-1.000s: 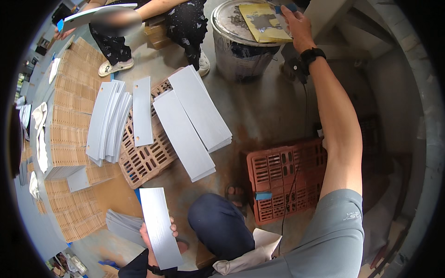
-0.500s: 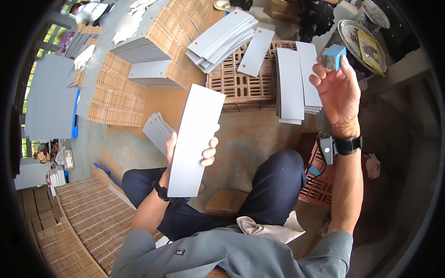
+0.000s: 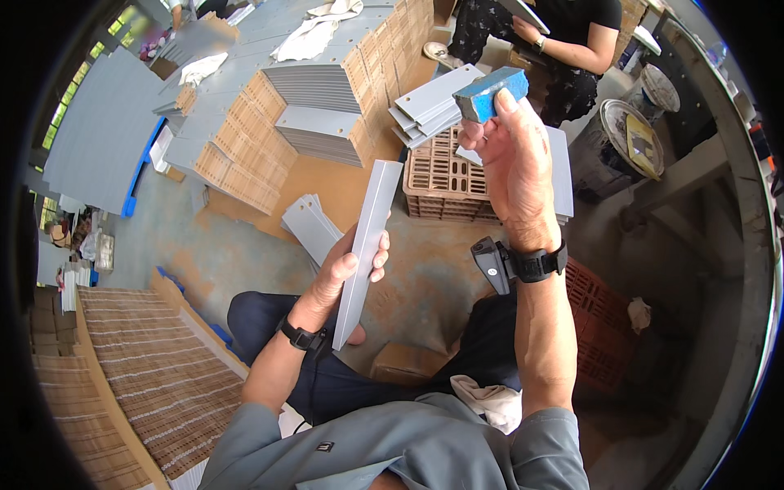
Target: Sand the edges of wooden furniture panels using a sanding block and wipe them clean with a cloth.
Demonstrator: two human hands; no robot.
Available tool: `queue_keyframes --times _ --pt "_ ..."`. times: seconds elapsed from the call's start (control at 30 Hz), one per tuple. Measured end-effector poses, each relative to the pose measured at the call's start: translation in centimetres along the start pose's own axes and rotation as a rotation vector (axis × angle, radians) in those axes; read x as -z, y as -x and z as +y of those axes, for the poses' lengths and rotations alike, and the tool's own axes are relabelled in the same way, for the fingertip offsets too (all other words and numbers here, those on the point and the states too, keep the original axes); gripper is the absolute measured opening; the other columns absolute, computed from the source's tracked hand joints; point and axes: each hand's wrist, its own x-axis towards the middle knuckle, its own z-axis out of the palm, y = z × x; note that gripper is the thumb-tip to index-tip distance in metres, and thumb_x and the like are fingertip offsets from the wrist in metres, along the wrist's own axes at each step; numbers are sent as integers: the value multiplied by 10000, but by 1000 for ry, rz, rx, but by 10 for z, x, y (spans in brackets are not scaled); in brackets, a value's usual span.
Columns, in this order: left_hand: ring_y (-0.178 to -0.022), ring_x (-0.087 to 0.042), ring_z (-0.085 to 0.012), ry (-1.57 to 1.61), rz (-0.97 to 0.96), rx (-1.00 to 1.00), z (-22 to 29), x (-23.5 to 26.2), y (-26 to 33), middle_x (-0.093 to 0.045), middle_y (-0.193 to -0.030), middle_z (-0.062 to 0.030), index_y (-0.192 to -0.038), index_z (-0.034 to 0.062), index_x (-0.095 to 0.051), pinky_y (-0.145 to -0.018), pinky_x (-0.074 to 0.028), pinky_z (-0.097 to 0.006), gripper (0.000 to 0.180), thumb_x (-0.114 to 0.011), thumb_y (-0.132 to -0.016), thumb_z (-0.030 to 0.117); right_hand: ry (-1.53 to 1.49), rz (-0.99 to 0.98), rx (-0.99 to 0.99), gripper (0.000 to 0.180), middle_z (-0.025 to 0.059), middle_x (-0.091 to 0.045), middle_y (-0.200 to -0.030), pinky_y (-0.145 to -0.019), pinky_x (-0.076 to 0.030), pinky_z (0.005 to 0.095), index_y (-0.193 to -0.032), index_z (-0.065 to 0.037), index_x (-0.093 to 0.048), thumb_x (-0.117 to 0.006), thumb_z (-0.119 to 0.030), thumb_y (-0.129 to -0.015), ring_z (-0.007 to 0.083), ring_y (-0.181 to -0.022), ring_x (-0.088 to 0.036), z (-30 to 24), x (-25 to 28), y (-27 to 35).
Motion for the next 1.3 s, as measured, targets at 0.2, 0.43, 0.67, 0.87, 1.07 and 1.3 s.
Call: queue_keyframes --times 0.2,0.43,0.67,0.87,1.07,1.3 --pt "-1163 -608 -171 -386 375 -277 -11 4 0 -591 -1312 -101 -1473 25 -388 -941 -537 -319 772 -842 -894 257 7 100 -65 251 6 -641 -975 -773 -466 316 -1138 -98 -587 -606 -329 -1041 125 -842 -572 52 19 24" --pt "-1031 -662 -124 -338 364 -187 -7 6 -4 -719 -1148 -75 -1299 -14 -615 -893 -555 -289 388 -728 -988 189 -16 160 -195 235 -2 -632 -939 -752 -463 305 -1112 -99 -589 -602 -322 -1041 106 -833 -560 91 45 34" --pt "-1035 -653 -92 -288 348 -73 -16 19 -8 -702 -1189 -50 -1349 -7 -599 -891 -552 -272 375 -692 -1007 114 57 140 -209 241 0 -625 -935 -770 -465 299 -1128 -101 -581 -592 -327 -1046 104 -835 -554 80 45 33" --pt "-1019 -661 -93 -195 390 -61 -16 19 -11 -710 -1170 -46 -1322 -1 -626 -879 -558 -275 337 -675 -1020 140 20 137 -177 219 5 -627 -936 -768 -464 299 -1111 -98 -582 -573 -310 -1057 109 -835 -560 77 48 27" --pt "-985 -678 -103 -326 382 -81 -14 14 -9 -733 -1115 -65 -1295 -8 -637 -847 -555 -271 341 -672 -1023 193 176 158 -143 216 -11 -657 -974 -786 -480 259 -1163 -56 -628 -669 -210 -1017 67 -815 -562 72 45 35" --pt "-964 -640 -98 -545 224 52 -17 -1 -4 -713 -1090 -57 -1277 -25 -626 -850 -529 -281 353 -676 -1017 207 905 -167 243 382 53 -673 -1093 -910 -497 346 -1258 -62 -676 -783 -160 -904 190 -1008 -611 62 33 25"
